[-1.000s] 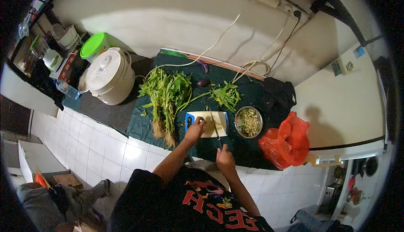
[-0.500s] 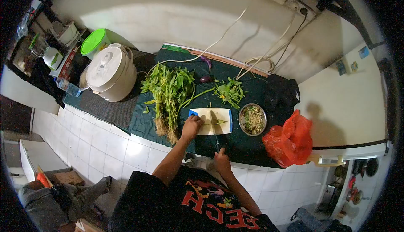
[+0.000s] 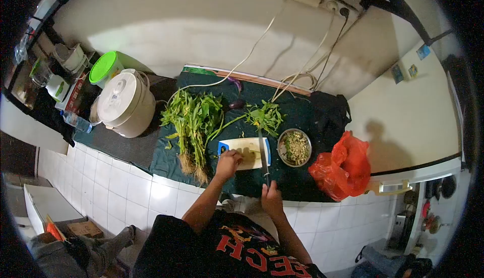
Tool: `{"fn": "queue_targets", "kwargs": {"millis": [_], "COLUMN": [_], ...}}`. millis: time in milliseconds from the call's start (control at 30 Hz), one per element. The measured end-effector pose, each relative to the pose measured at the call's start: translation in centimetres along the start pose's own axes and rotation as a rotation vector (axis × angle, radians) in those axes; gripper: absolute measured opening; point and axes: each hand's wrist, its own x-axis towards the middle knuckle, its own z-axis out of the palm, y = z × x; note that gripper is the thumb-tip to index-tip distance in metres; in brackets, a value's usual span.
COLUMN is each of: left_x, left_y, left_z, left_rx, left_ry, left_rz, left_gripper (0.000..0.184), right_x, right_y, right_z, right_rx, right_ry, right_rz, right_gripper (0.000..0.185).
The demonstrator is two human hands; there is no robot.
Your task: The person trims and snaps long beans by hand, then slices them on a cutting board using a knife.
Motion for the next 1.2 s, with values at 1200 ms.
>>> {"fn": "queue_targets", "kwargs": {"millis": [1200], "left_x": [7.5], "left_y": [0.7], "left_z": [6.6], "left_rx": [0.571], "left_ry": [-0.091], "left_rz": [0.158], "left_gripper": [0.025], "right_x": [0.6], "right_y": [12.4], "right_z": [-7.5], "right_rx": [0.052], "right_ry": [-0.168], "right_rz": [-0.021], "right_gripper": [0.039]}}
